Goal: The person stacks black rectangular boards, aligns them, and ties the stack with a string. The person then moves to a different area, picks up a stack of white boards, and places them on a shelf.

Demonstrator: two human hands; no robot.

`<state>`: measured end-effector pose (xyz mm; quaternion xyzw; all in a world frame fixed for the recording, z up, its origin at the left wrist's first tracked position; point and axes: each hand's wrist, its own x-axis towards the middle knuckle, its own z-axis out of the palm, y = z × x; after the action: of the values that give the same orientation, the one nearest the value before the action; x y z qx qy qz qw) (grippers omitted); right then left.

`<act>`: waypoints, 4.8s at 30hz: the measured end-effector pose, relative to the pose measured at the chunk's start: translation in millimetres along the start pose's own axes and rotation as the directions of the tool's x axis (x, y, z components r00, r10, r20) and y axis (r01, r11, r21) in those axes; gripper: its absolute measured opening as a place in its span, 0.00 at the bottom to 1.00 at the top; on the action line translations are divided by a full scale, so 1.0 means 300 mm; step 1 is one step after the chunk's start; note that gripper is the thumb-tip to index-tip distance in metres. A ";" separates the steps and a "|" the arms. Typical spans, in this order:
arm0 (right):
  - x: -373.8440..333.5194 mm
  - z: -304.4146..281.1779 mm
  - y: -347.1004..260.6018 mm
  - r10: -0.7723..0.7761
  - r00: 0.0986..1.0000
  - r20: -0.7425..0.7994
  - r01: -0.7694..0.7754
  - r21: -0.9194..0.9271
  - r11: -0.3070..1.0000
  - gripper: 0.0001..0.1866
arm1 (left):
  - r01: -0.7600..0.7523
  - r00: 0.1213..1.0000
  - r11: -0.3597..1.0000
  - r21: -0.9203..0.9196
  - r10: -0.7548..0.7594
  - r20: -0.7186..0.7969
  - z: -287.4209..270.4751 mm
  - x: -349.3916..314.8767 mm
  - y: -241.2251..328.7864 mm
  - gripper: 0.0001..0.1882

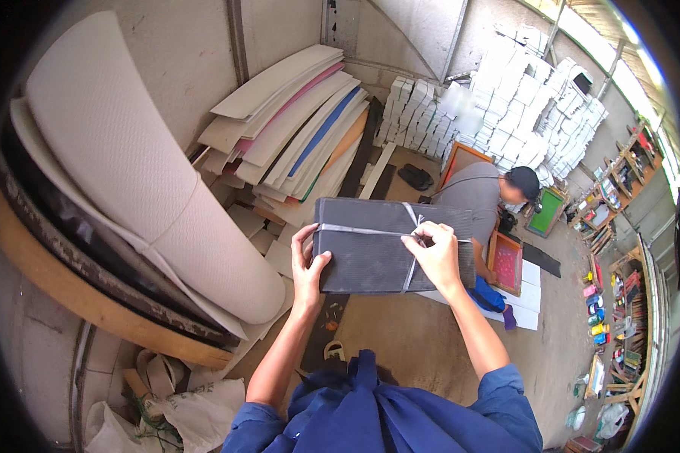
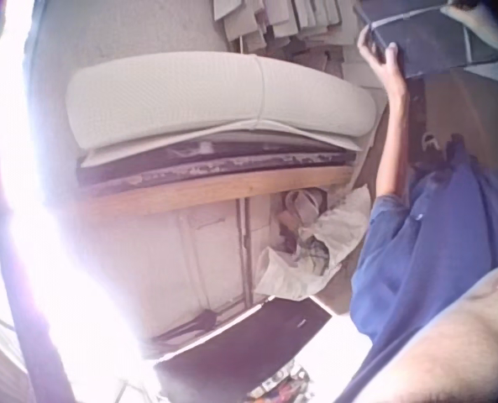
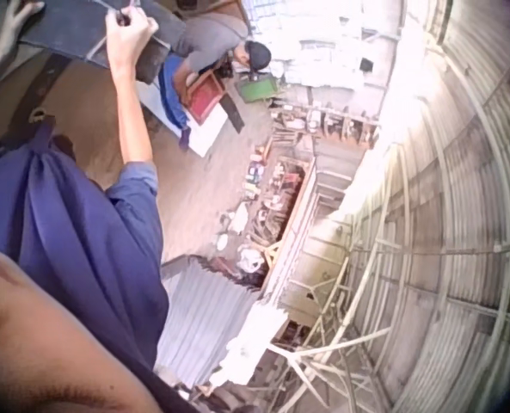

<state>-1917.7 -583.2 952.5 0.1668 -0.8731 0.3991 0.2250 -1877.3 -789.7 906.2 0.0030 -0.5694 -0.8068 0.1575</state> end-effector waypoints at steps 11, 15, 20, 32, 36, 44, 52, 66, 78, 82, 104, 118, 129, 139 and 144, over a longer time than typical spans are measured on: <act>0.820 0.094 0.560 -0.021 0.988 -0.151 0.022 0.003 1.000 0.10 | -0.047 0.997 0.998 0.035 0.045 0.056 0.379 0.918 -0.288 0.27; 1.099 0.120 0.845 0.063 0.990 -0.125 -0.053 0.084 0.995 0.09 | -0.121 0.990 0.989 0.081 0.113 0.087 0.539 1.248 -0.402 0.25; 1.448 0.157 1.058 0.006 0.995 -0.104 0.000 0.064 0.998 0.09 | -0.076 0.997 0.992 0.101 0.072 0.038 0.680 1.586 -0.510 0.25; 2.294 0.374 1.675 0.077 0.980 -0.184 -0.078 0.005 0.997 0.10 | -0.030 0.988 0.998 0.057 0.021 0.153 0.965 2.651 -0.874 0.26; 2.568 0.447 1.868 0.232 0.953 -0.194 -0.225 0.056 0.973 0.11 | 0.024 0.973 0.999 0.031 -0.030 0.230 1.056 3.043 -1.012 0.25; 3.007 0.452 2.178 0.357 0.863 -0.357 -0.314 0.173 0.933 0.13 | 0.043 0.838 0.998 0.048 -0.062 0.542 1.340 3.692 -1.122 0.24; 3.387 0.412 2.588 0.528 0.739 -0.420 -0.337 0.448 0.828 0.11 | -0.107 0.577 0.994 0.018 0.047 0.815 1.619 4.171 -1.399 0.43; 3.964 0.369 3.303 0.718 0.585 -0.377 -0.525 0.499 0.689 0.11 | -0.014 0.879 0.957 0.291 -0.127 0.459 2.264 4.828 -2.030 0.41; 4.206 0.402 3.747 0.886 0.333 -0.322 -0.609 0.645 0.463 0.10 | 0.227 0.703 0.892 0.391 -0.428 0.569 2.774 5.232 -2.447 0.51; 4.260 0.455 3.890 0.903 0.249 -0.351 -0.605 0.672 0.427 0.10 | 0.424 0.563 0.848 0.319 -0.522 0.641 2.851 5.289 -2.564 0.59; 4.277 0.478 4.191 0.543 0.506 -0.670 -0.845 -0.510 0.158 0.13 | 0.238 0.569 0.754 0.613 -0.619 0.541 2.984 5.121 -2.814 0.54; 3.846 0.251 3.409 0.550 0.423 -0.720 -0.825 -0.056 0.562 0.14 | 0.060 0.309 0.993 0.098 -0.112 0.945 2.858 4.652 -2.217 0.32; 2.722 0.756 2.414 0.171 -0.553 -0.816 -0.776 0.578 0.253 0.08 | 0.359 -0.697 0.865 0.352 -0.002 0.717 2.102 3.398 -1.967 0.10; 2.250 1.496 1.807 -0.480 -0.868 0.128 -0.102 0.899 0.425 0.10 | 0.175 -0.984 0.957 0.229 0.176 0.020 1.485 2.673 -1.860 0.09; 2.228 1.618 1.798 -0.448 -0.813 0.372 0.040 0.803 0.595 0.11 | 0.100 -0.992 0.982 0.161 0.110 -0.055 1.371 2.439 -1.877 0.10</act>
<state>-2861.3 -695.0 686.9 0.7909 -0.3157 -0.0217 -0.5238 -2789.7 -430.5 660.5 0.7659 0.0957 0.0197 0.6355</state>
